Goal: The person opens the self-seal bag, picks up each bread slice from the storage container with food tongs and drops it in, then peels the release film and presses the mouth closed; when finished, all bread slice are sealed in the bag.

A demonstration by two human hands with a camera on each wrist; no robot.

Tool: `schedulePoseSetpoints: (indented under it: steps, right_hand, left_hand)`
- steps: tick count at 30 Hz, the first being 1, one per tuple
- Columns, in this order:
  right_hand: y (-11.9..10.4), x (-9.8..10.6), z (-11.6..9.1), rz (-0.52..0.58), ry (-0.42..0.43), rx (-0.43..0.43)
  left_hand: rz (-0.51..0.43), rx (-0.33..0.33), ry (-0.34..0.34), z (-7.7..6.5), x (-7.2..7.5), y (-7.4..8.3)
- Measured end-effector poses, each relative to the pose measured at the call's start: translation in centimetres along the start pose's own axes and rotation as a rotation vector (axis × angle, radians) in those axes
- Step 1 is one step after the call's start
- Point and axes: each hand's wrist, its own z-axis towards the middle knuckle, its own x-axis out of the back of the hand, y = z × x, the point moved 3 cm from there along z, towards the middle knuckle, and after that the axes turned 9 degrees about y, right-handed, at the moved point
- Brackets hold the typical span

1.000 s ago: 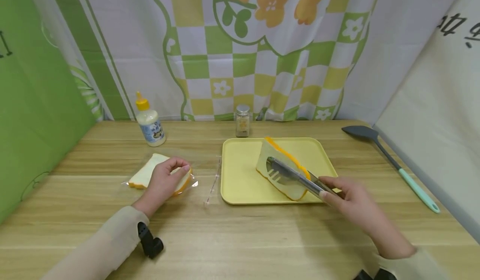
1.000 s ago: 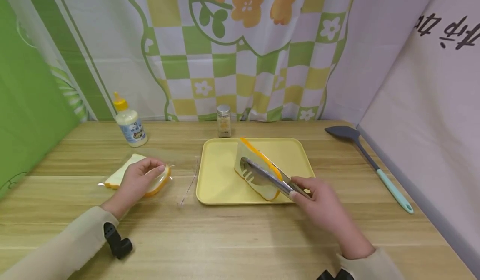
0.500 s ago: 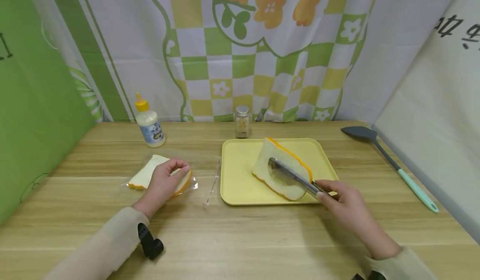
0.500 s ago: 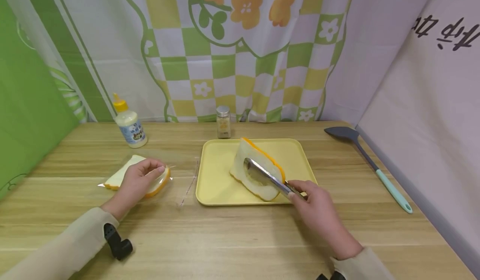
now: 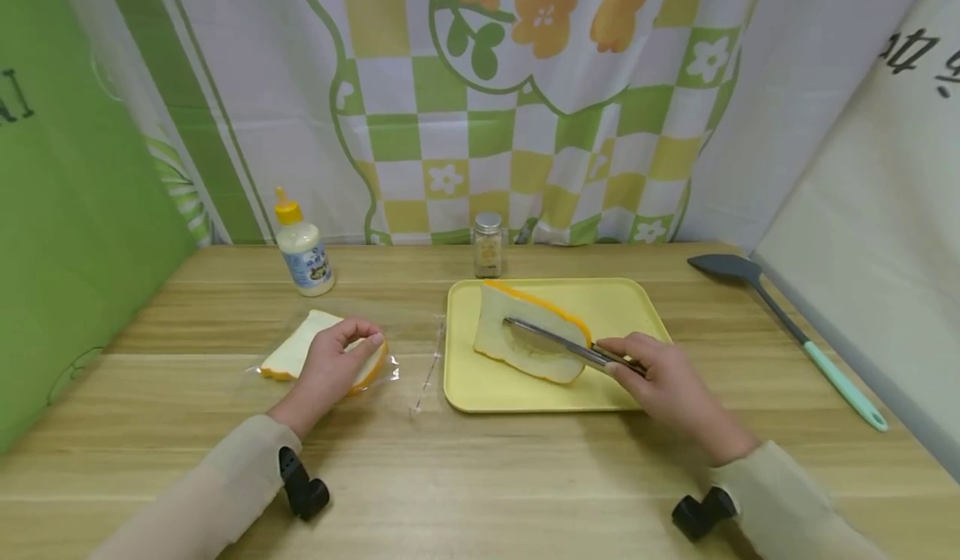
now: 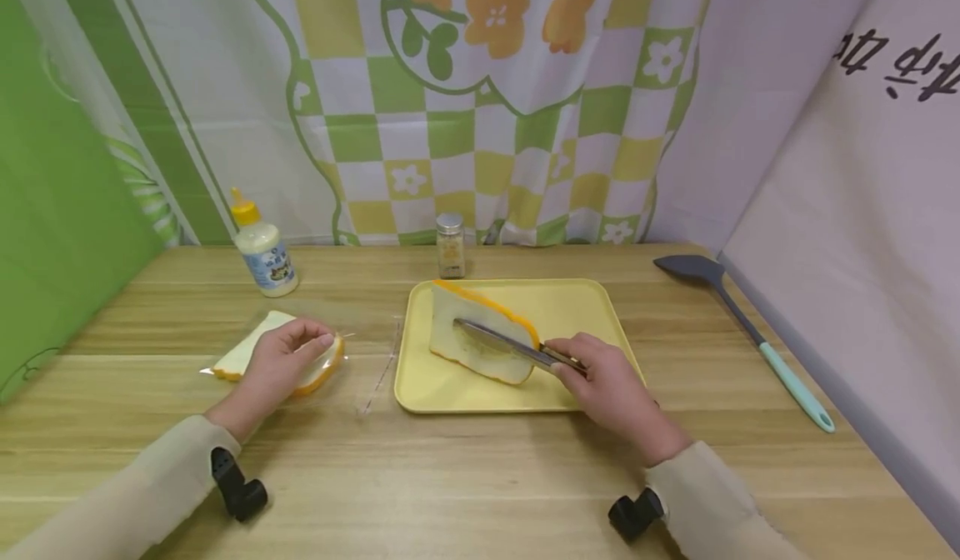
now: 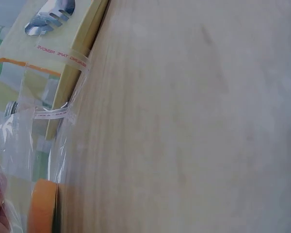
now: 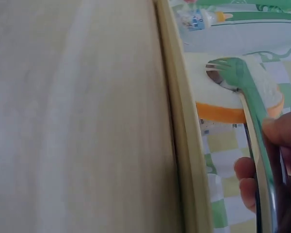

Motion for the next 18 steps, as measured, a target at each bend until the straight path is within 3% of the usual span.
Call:
schedulePoseSetpoints:
  steps: [8, 18]
  right_hand:
    - [0.5, 0.4, -0.9, 0.062, -0.008, 0.066]
    - [0.7, 1.3, -1.9, 0.046, 0.012, 0.069]
  left_hand:
    - [0.017, -0.013, -0.01, 0.2, -0.1, 0.1]
    - [0.028, -0.001, -0.019, 0.1, 0.0, 0.1]
